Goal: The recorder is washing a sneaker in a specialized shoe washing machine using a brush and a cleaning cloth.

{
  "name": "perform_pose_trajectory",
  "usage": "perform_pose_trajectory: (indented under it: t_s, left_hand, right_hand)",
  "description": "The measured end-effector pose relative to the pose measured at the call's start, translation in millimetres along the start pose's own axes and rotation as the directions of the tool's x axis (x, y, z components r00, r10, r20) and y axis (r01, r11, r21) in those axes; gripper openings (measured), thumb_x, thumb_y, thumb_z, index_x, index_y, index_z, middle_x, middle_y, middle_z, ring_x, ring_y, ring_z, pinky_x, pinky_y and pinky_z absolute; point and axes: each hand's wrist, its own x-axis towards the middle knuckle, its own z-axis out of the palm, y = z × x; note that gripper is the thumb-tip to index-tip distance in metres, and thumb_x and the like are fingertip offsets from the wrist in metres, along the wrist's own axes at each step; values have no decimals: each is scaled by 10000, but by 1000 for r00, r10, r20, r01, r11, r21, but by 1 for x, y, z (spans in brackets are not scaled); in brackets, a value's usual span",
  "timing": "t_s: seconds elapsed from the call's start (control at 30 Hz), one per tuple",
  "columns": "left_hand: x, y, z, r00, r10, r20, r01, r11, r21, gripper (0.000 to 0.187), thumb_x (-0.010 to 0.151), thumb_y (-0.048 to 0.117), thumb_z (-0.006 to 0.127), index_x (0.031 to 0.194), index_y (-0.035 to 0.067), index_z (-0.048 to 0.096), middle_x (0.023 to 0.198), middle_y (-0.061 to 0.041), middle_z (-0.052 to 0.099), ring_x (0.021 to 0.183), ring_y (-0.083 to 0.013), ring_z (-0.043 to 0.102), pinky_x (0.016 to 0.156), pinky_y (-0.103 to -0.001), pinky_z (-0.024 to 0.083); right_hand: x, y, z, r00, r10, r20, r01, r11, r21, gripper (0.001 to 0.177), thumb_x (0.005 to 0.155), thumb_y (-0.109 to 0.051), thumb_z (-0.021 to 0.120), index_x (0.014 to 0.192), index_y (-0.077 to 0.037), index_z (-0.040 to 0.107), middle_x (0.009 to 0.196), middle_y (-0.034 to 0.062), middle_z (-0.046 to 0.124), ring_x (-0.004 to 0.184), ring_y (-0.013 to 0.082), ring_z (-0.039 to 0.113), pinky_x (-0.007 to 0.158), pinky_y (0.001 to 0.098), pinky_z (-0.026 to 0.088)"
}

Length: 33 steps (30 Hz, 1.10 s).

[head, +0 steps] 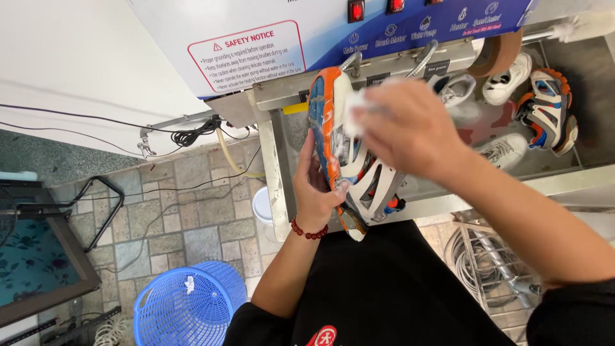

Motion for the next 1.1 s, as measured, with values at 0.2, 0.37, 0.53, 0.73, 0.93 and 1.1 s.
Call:
perform_pose_trajectory:
  t_s: [0.2,0.37,0.53,0.73,0.93,1.1]
  left_hand:
    - [2,6,2,997,52,65,-47,996,-74,1100,762,144,834,1642,-38,200,1501,-191,524,1372,-230,560,1188,-374,451]
    - [3,-4,-5,994,73,75,-71,997,-36,1121,794,201,858,1668,-44,201,1487,-201,544,1355,-243,566,1177,-365,449]
    - [5,6,2,992,106,68,-105,994,-11,1092,785,158,848,1646,-30,203,1501,-155,505,1366,-232,554,1176,-375,466]
    - [-2,6,5,996,73,49,-74,997,8,1080,787,125,826,1670,-33,224,1469,-150,507,1332,-226,549,1135,-353,469]
    - [0,6,6,994,108,31,-110,993,43,1066,779,96,798,1661,-28,211,1480,-168,528,1314,-231,572,1147,-346,483]
    - [-2,10,9,988,148,31,-150,985,88,1038,777,76,764,1654,-38,221,1530,-150,467,1372,-227,525,1179,-336,437]
  right_hand:
    - [-10,21,-12,909,416,21,-412,891,189,361,896,-96,850,1227,-39,717,1297,167,638,1063,289,660,917,381,559]
    - [-2,-8,-14,957,290,15,-287,939,191,404,834,-137,875,1176,-8,702,1278,183,613,1118,344,637,933,413,543]
    - [-8,-37,-3,995,95,4,-95,991,98,385,748,-96,863,1104,-35,731,1161,146,598,1061,339,624,900,445,521]
    - [-10,-40,-8,985,171,-37,-170,985,17,361,744,-61,853,1085,-31,737,1172,131,586,1055,347,611,886,454,516]
    - [-8,-33,-7,991,126,-45,-125,992,25,369,749,-56,849,1093,-27,720,1156,126,599,1042,335,626,881,452,530]
    - [-16,-20,-20,928,342,-148,-339,940,48,419,837,-29,813,1229,-50,666,1218,161,608,1052,341,623,879,411,536]
